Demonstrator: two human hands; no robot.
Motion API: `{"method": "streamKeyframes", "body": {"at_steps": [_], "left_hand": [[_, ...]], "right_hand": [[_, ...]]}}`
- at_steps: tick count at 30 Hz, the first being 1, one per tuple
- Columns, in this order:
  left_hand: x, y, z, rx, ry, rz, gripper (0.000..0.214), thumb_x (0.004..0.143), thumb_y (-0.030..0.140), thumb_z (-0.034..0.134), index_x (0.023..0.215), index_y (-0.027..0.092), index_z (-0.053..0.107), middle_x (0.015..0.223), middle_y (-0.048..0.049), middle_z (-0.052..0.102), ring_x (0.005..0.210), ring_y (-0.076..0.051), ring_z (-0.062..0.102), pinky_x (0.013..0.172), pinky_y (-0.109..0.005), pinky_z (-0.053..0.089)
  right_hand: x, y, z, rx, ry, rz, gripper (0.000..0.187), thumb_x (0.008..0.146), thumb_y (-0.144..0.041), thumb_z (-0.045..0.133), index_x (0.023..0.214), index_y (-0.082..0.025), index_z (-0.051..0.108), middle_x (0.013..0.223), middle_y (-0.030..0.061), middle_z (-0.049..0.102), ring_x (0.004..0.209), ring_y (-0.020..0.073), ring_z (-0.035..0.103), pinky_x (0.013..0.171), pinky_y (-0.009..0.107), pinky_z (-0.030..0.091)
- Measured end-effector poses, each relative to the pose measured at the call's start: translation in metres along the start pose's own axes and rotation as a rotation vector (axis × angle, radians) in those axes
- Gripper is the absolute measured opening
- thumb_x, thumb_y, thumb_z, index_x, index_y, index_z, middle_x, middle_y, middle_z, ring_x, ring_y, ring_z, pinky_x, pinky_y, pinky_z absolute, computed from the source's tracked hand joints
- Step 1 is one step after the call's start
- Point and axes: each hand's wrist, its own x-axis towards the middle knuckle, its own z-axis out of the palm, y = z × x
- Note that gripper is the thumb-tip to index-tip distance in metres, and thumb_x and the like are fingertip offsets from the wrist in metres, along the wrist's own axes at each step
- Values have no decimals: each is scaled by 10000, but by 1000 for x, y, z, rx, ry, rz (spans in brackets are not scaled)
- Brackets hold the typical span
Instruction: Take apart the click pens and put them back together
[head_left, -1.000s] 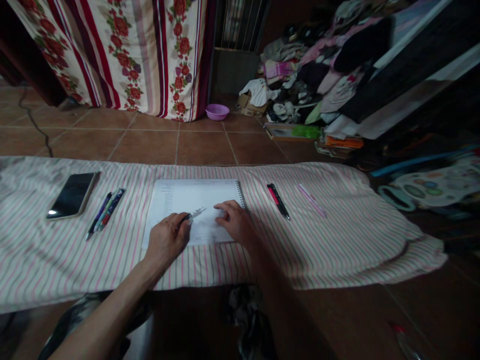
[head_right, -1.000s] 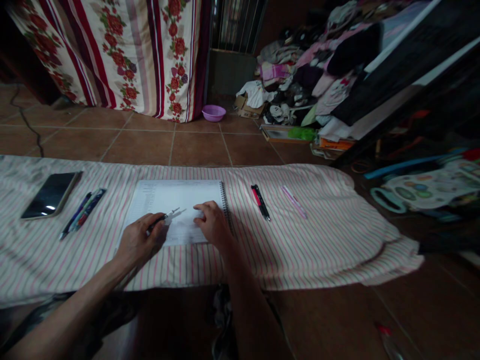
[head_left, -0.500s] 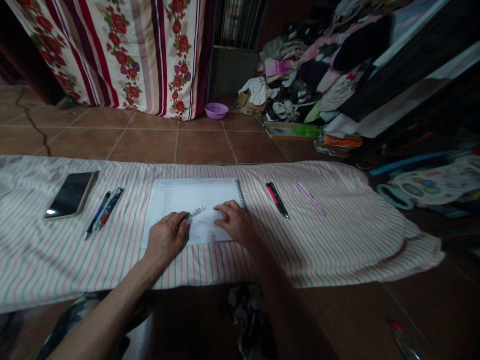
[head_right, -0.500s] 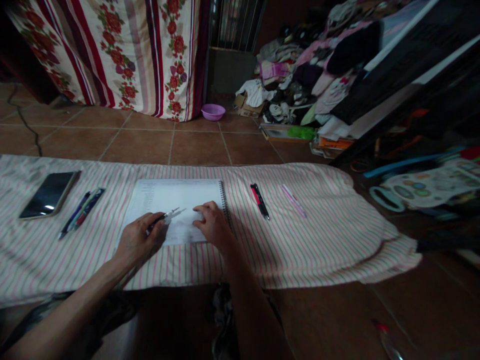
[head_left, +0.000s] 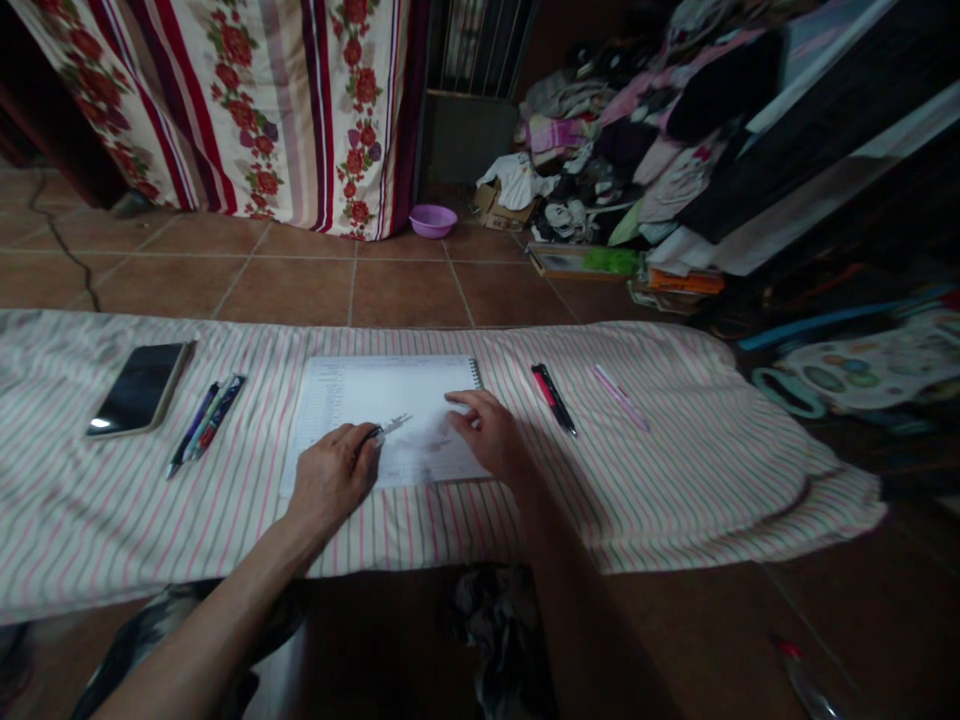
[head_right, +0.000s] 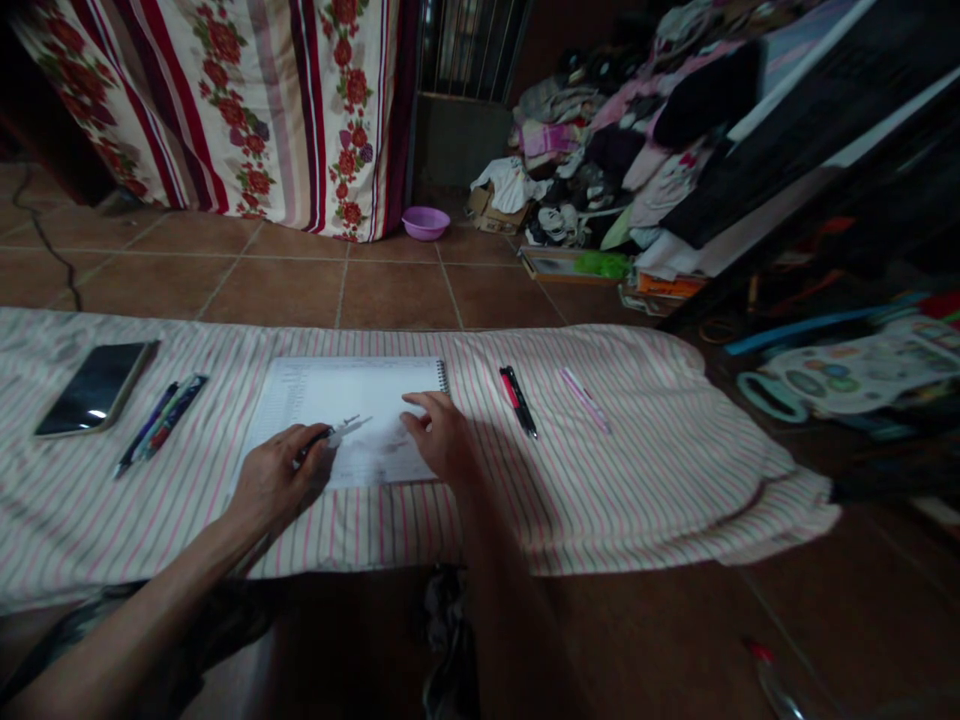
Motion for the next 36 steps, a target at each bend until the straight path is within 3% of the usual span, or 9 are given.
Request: {"method": "streamKeyframes", "body": {"at_steps": [3, 6, 10, 19, 23, 36], "left_hand": [[0, 1, 1, 12, 5, 7, 357, 881, 325, 341, 1030, 148, 611, 876, -73, 673, 785, -202, 636, 677, -299, 498], [0, 2, 1, 29, 20, 15, 350, 883, 331, 341, 1027, 158, 609, 872, -64, 675, 781, -196, 636, 669, -289, 497], [0, 3, 2, 52, 43, 29, 338, 887, 326, 339, 1013, 167, 609, 855, -56, 676, 760, -184, 634, 646, -273, 490], [-2, 5, 6, 67, 75, 99, 288, 886, 320, 388, 1033, 176, 591, 853, -50, 666, 762, -181, 618, 626, -265, 462], [-2, 6, 6, 43, 79, 105, 283, 886, 314, 393, 1035, 171, 587, 851, -53, 663, 764, -180, 612, 633, -267, 461], [-3, 6, 6, 52, 77, 115, 279, 888, 310, 384, 1033, 177, 582, 869, -59, 665, 781, -184, 614, 639, -273, 468]], "right_hand": [[4, 3, -7, 133, 119, 124, 289, 787, -292, 508, 1009, -144, 622, 957, 94, 634, 635, 121, 588, 583, 251, 474], [6, 5, -9, 237, 148, 210, 334, 764, -344, 536, 1009, -134, 622, 863, 76, 657, 587, 117, 588, 550, 243, 467], [5, -2, -4, 314, 99, 225, 323, 729, -366, 580, 966, -154, 638, 819, 63, 667, 595, 127, 600, 532, 239, 472], [-2, -25, 20, 392, -159, 138, 310, 703, -299, 650, 991, -187, 626, 908, 61, 685, 772, 153, 643, 676, 277, 517], [-1, -28, 28, 367, -159, 113, 243, 720, -261, 630, 951, -184, 640, 851, 55, 693, 787, 158, 651, 708, 284, 516], [-1, -28, 34, 334, -169, 129, 167, 739, -210, 557, 863, -197, 669, 696, 4, 672, 619, 124, 621, 547, 220, 481]]}}
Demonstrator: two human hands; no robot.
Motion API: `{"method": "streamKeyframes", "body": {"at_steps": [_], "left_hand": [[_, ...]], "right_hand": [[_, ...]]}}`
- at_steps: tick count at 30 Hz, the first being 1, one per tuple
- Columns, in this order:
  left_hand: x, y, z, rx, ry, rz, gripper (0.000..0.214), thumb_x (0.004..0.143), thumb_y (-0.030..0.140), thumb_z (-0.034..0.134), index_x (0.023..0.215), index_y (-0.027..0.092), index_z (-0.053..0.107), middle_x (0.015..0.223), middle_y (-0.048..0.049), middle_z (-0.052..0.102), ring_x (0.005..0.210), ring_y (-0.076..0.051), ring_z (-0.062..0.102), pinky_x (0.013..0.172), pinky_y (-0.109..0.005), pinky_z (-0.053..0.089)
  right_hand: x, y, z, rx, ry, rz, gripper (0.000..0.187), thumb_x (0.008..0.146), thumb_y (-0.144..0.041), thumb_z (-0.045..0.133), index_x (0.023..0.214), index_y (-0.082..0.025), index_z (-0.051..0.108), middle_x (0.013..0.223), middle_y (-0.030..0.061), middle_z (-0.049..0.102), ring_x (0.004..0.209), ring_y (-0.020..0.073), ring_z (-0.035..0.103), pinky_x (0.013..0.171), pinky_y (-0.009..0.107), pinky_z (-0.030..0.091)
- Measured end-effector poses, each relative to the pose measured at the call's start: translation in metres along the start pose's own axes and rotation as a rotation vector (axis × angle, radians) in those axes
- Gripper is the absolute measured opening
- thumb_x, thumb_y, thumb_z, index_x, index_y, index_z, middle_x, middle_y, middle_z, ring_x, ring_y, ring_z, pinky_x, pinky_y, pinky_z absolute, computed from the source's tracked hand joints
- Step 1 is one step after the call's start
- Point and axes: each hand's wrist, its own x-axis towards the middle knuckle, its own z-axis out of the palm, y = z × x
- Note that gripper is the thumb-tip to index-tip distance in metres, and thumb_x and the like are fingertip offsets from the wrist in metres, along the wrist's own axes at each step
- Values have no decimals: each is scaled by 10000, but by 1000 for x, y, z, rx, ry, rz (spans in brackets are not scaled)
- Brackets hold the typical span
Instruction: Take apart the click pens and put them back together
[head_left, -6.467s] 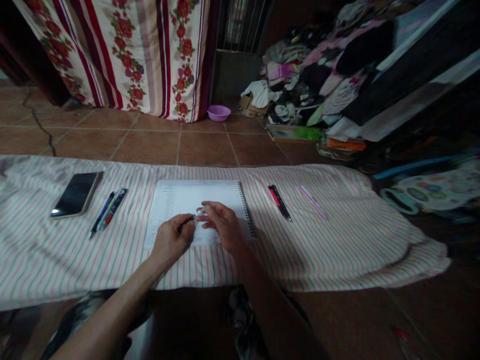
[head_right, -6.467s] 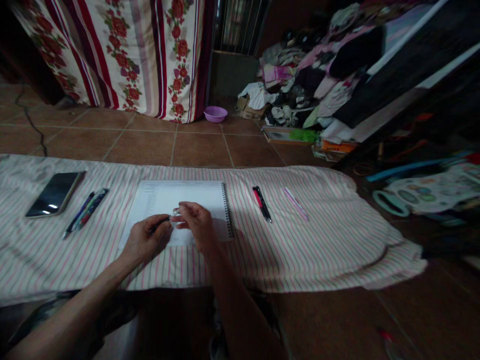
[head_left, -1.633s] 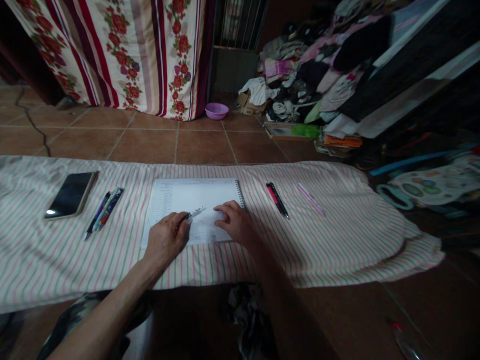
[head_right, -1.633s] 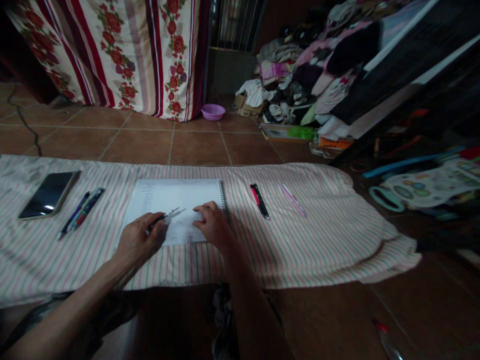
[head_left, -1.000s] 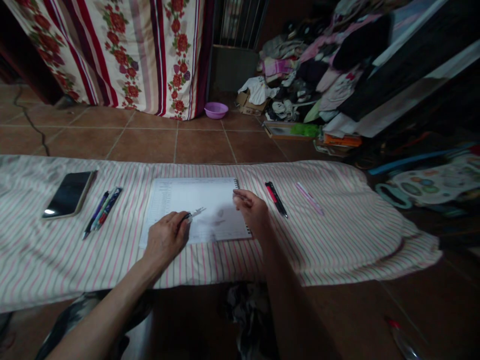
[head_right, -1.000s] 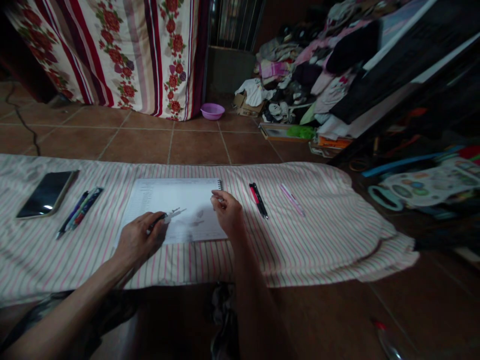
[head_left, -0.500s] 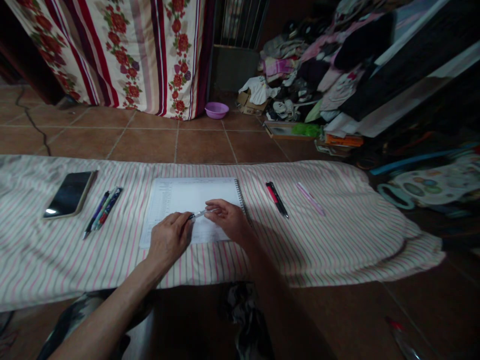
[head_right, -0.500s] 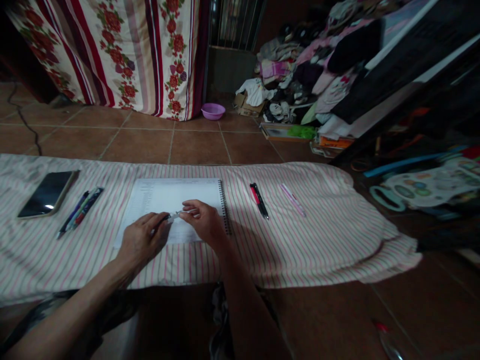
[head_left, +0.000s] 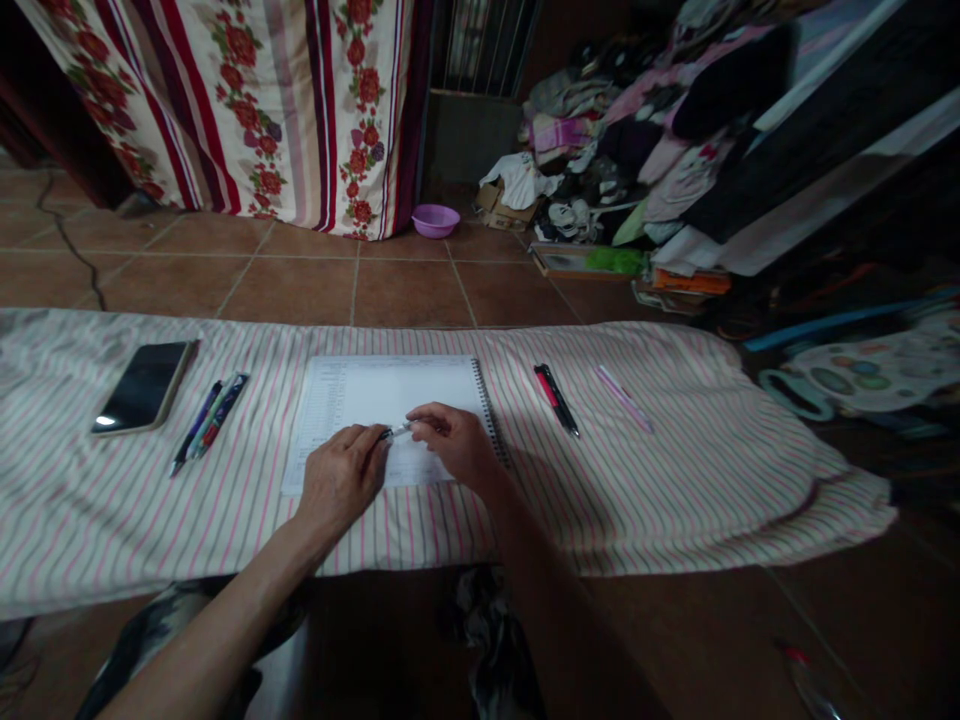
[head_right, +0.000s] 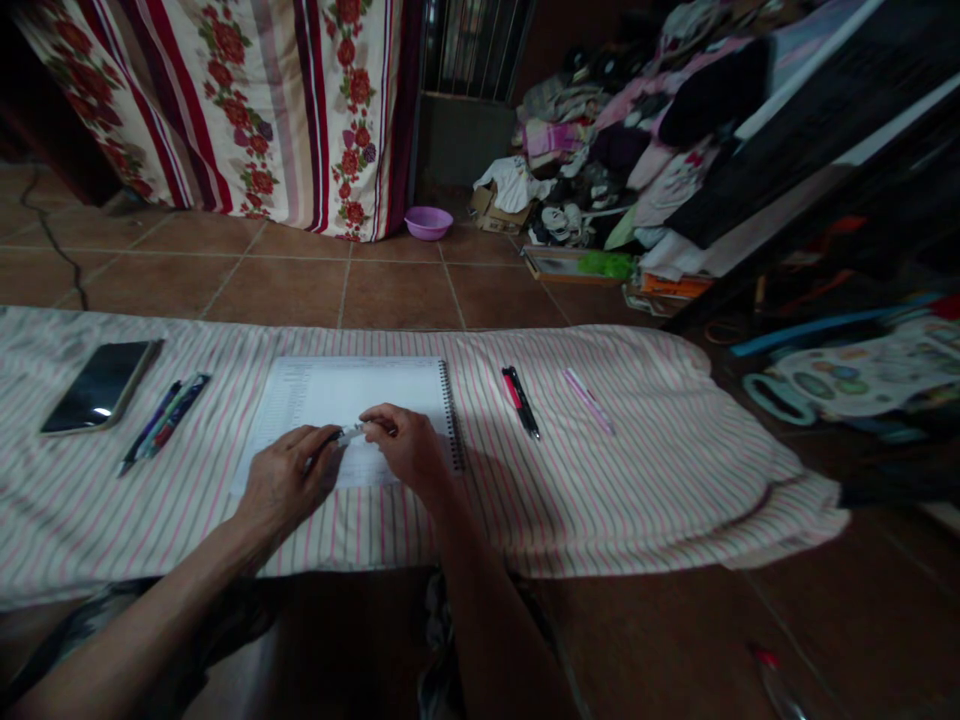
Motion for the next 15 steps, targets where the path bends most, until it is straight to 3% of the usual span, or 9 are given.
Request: {"method": "streamKeyframes", "body": {"at_steps": [15], "left_hand": [[1, -2, 0, -4, -3, -7, 283, 883, 306, 397, 1033, 167, 593, 870, -57, 667, 784, -193, 615, 651, -286, 473]], "right_hand": [[3, 1, -7, 31, 3, 5, 197, 744, -209, 520, 874, -189, 666, 656, -3, 652, 573, 108, 591, 514, 209, 463]]}}
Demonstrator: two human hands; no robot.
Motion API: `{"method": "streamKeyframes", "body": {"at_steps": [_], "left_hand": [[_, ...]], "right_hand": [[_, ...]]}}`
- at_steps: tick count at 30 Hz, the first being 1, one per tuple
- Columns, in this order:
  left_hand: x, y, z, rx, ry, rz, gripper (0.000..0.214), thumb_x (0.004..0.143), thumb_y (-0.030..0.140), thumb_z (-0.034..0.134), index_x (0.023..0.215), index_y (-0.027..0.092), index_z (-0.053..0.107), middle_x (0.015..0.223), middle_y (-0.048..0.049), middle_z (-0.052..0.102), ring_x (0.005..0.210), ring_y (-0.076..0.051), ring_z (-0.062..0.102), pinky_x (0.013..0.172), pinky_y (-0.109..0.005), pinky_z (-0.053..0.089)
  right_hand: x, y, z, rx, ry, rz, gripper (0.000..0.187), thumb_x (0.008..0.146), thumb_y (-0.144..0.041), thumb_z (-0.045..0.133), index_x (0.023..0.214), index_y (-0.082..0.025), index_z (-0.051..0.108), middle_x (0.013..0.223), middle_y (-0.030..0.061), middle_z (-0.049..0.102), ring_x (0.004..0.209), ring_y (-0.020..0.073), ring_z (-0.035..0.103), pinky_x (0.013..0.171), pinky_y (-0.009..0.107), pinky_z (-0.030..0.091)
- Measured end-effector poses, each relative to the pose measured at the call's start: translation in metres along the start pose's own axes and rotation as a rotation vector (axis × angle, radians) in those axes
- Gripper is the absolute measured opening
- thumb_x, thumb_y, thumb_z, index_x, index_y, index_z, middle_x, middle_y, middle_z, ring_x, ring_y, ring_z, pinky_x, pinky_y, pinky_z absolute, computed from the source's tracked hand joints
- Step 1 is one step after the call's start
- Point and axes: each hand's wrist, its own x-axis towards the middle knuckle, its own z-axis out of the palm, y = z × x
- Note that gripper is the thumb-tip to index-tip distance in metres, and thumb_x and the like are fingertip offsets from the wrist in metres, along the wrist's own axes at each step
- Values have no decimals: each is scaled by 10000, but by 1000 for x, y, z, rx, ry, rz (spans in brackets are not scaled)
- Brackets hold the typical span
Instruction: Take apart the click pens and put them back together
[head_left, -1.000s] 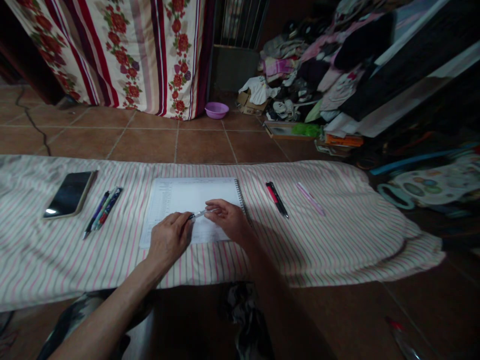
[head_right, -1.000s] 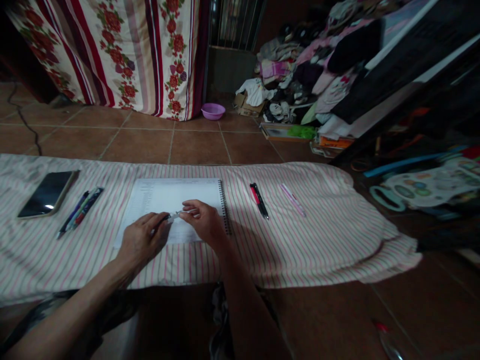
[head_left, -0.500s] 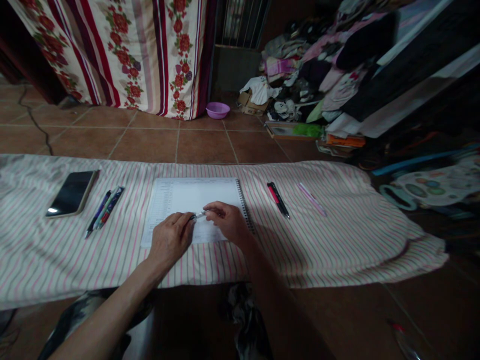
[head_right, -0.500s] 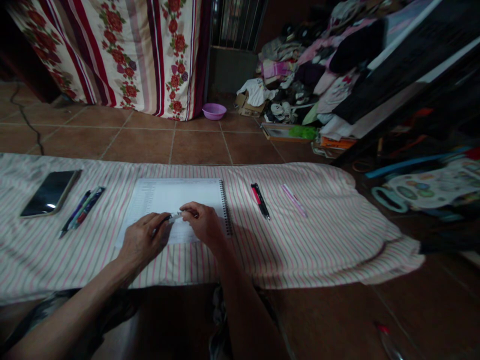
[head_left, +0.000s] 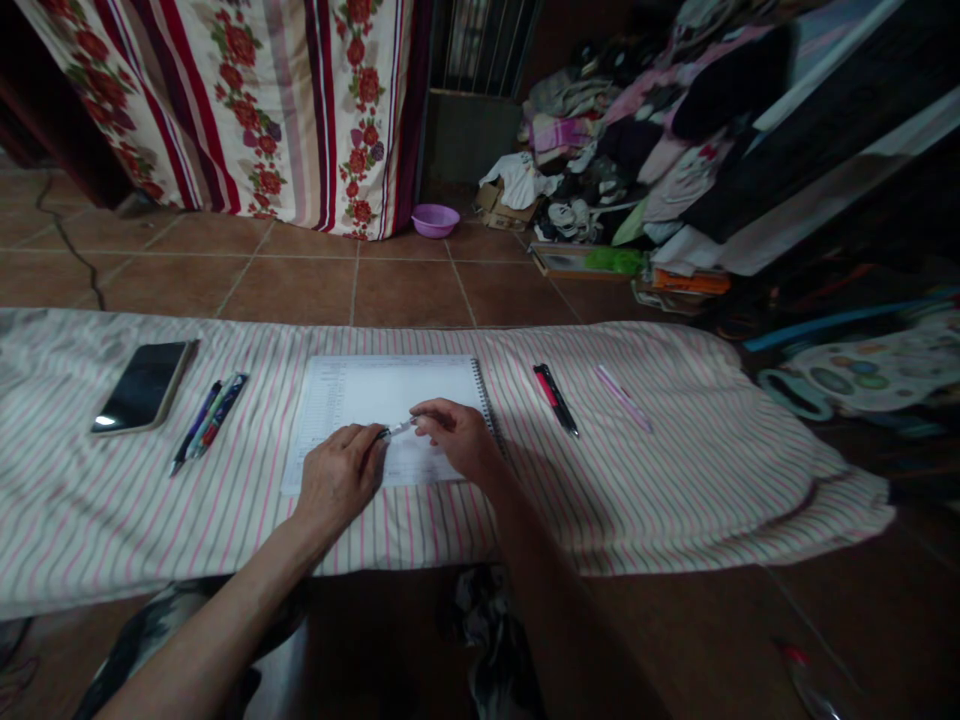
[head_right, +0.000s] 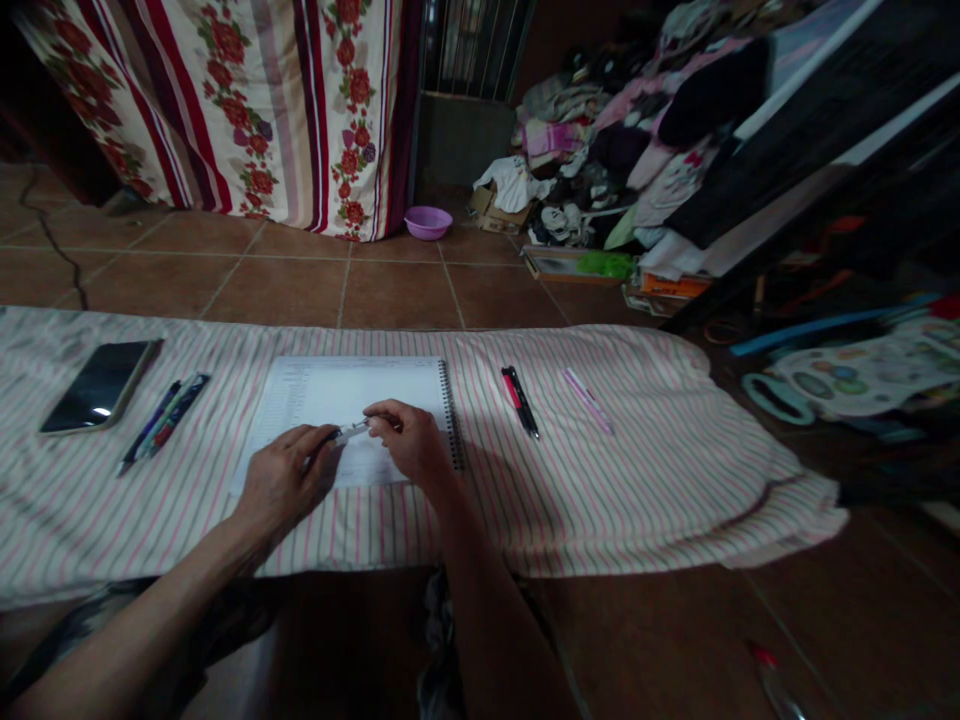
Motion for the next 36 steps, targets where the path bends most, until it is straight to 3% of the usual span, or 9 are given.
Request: {"method": "streamKeyframes", "body": {"at_steps": [13, 19, 29, 36], "left_hand": [[0, 0, -2, -2, 7, -28, 309, 879, 320, 376, 1029, 175, 604, 879, -63, 676, 781, -188, 623, 649, -280, 489], [1, -2, -4, -29, -4, -77, 329, 876, 329, 369, 1021, 164, 614, 874, -66, 676, 780, -193, 630, 646, -287, 496], [1, -6, -6, -161, 47, -149, 298, 864, 300, 392, 1009, 153, 607, 856, -57, 666, 748, -176, 619, 676, -282, 477], [0, -9, -8, -186, 95, -150, 290, 861, 311, 393, 988, 168, 611, 826, -46, 665, 705, -162, 616, 652, -276, 477]], "right_hand": [[1, -3, -5, 79, 46, 13, 181, 738, -254, 538, 856, -172, 648, 667, 18, 663, 614, 128, 619, 508, 217, 472], [6, 0, -3, 268, 132, 71, 193, 693, -300, 583, 824, -162, 613, 748, 48, 685, 653, 132, 627, 550, 238, 486], [1, -13, 0, 405, 121, 117, 263, 708, -323, 603, 905, -166, 679, 768, 36, 670, 657, 106, 575, 591, 237, 466], [3, -13, 8, 649, 115, 260, 247, 657, -326, 679, 863, -189, 672, 803, 30, 700, 684, 110, 615, 602, 226, 448]]}}
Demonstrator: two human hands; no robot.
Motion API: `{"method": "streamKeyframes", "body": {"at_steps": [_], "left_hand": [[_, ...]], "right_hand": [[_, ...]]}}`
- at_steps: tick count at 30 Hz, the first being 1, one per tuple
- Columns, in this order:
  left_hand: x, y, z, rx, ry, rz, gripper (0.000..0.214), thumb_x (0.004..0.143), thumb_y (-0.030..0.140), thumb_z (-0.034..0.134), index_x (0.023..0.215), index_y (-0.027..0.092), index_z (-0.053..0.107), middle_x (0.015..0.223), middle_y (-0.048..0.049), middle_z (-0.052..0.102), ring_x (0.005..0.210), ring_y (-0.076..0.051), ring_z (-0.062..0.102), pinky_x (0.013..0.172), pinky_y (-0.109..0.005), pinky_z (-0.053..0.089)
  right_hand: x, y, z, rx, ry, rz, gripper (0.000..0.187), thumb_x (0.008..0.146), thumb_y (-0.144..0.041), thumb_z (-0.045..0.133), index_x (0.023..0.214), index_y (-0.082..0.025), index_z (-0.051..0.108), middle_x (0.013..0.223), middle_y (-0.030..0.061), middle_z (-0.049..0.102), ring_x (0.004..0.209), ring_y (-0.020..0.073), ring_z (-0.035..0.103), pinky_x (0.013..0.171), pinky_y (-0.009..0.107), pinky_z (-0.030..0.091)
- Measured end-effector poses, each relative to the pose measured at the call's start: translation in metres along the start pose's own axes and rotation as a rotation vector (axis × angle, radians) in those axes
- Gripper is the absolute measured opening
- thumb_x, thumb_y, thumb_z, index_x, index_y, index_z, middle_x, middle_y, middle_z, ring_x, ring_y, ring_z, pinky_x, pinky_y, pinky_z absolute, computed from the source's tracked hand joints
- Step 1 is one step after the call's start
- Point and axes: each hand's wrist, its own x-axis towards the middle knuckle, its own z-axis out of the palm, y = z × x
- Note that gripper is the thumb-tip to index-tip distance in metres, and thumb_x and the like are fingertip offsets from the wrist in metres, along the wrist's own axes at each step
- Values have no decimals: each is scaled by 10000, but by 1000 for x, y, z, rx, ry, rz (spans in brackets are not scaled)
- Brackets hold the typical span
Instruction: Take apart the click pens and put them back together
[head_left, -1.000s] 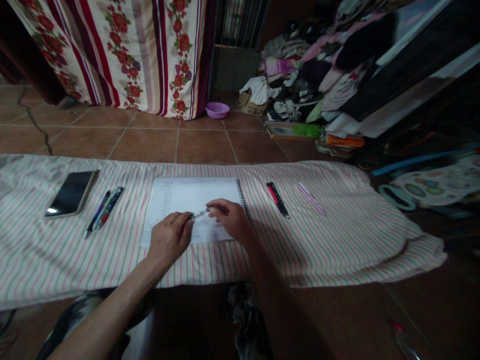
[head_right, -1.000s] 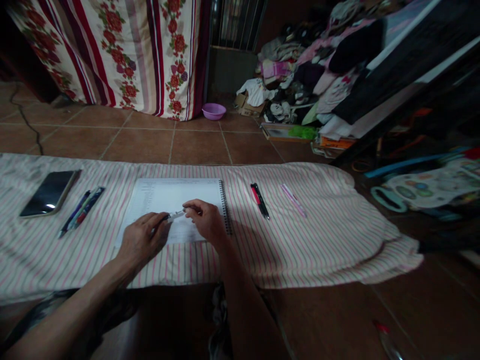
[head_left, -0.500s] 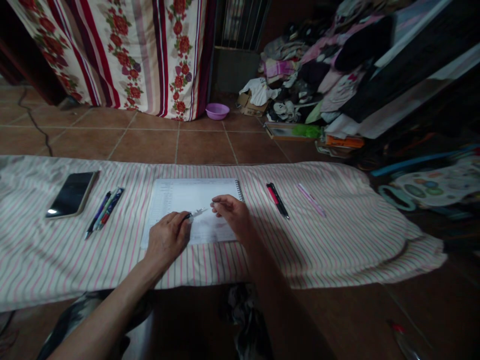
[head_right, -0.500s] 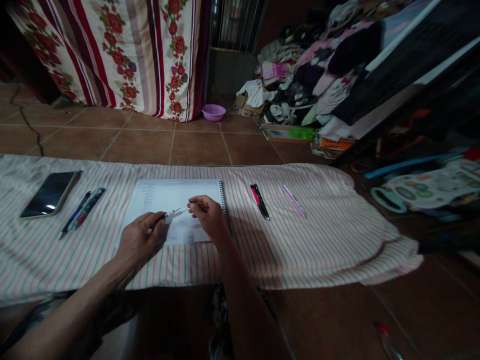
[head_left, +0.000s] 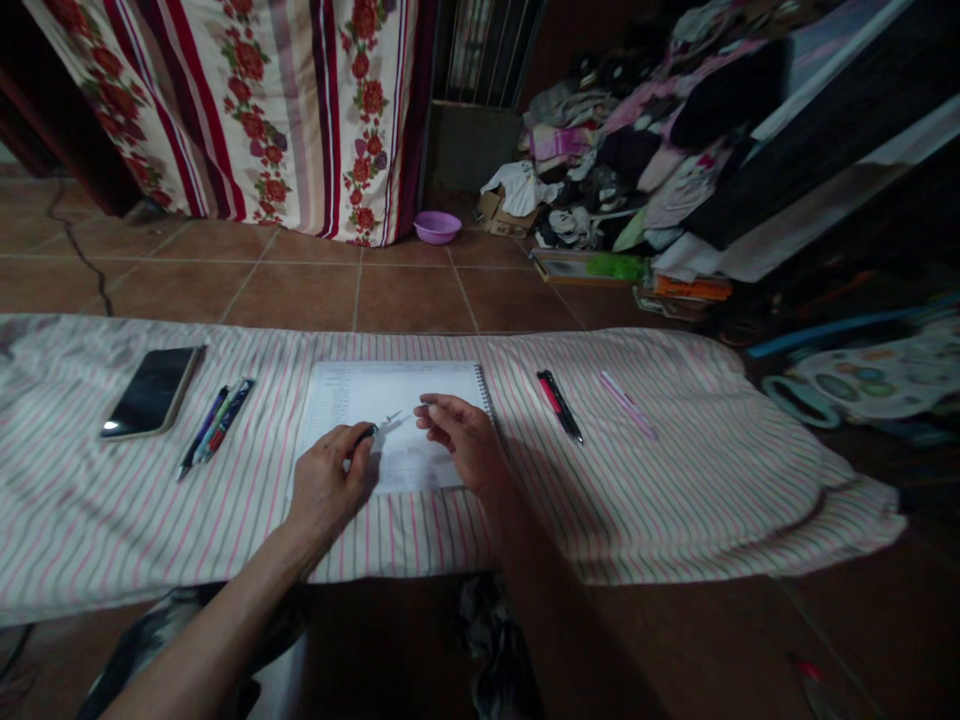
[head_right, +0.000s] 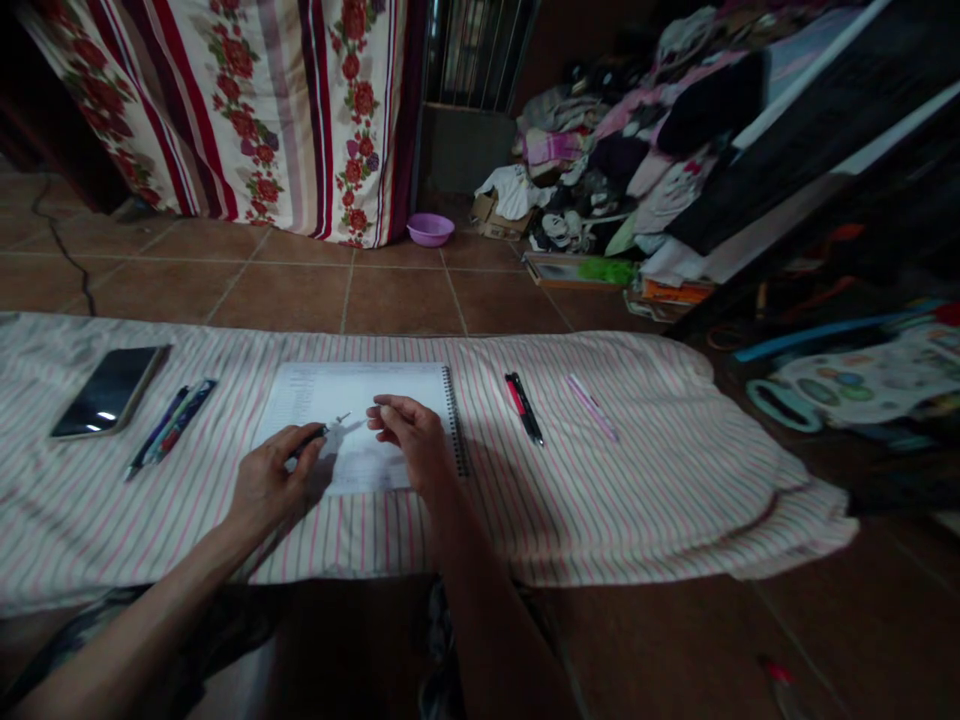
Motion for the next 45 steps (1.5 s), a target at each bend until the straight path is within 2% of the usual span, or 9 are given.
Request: {"method": "streamKeyframes", "body": {"at_steps": [6, 13, 18, 25, 29, 32, 38, 45], "left_hand": [[0, -2, -2, -2, 18, 4, 272, 864, 301, 410, 983, 163, 613, 844, -49, 670, 719, -161, 628, 650, -266, 478], [-1, -3, -4, -9, 14, 2, 268, 865, 299, 424, 988, 150, 609, 837, -50, 669, 711, -160, 626, 649, -267, 476], [-1, -4, -3, -15, 18, 2, 264, 865, 297, 425, 987, 153, 608, 851, -53, 673, 725, -162, 632, 658, -268, 480], [-1, -4, -1, -25, 32, -3, 248, 860, 301, 434, 981, 177, 611, 860, -42, 678, 730, -158, 636, 657, -263, 487], [-1, -4, 0, -31, 48, 4, 245, 859, 296, 443, 973, 163, 613, 853, -47, 679, 731, -159, 636, 656, -261, 487], [-1, -3, 1, -42, 48, 7, 242, 857, 290, 448, 973, 158, 614, 847, -48, 679, 723, -157, 634, 657, -261, 488], [-1, -1, 2, -50, 48, 9, 232, 860, 292, 448, 973, 171, 610, 850, -42, 675, 731, -155, 630, 675, -266, 488], [-2, 2, 0, -65, 29, 19, 228, 862, 288, 440, 986, 184, 600, 847, -35, 668, 744, -155, 623, 697, -271, 483]], "right_hand": [[0, -1, 10, 155, 29, 81, 206, 662, -324, 682, 803, -182, 633, 767, 19, 708, 648, 92, 621, 559, 190, 422], [1, -4, 12, 286, -51, 159, 201, 687, -266, 673, 865, -176, 658, 725, 8, 699, 603, 66, 613, 492, 135, 414], [1, -7, 12, 346, -75, 192, 148, 679, -244, 692, 805, -171, 665, 716, 5, 697, 584, 57, 609, 469, 115, 420], [2, -6, 10, 372, -60, 188, 204, 647, -277, 729, 807, -187, 642, 822, 19, 696, 688, 87, 631, 483, 128, 433], [3, -6, 9, 402, -48, 132, 188, 636, -238, 744, 793, -199, 649, 702, -53, 614, 596, 16, 549, 506, 94, 417], [3, -8, 10, 414, -85, 108, 197, 626, -231, 752, 791, -192, 653, 637, -67, 563, 561, 10, 514, 504, 92, 413], [1, -8, 11, 391, -27, 165, 171, 619, -230, 743, 760, -178, 660, 738, -20, 658, 602, 40, 565, 491, 113, 430], [0, -3, 12, 350, -36, 176, 187, 614, -272, 738, 766, -179, 681, 712, -17, 658, 572, 40, 540, 471, 128, 401]]}}
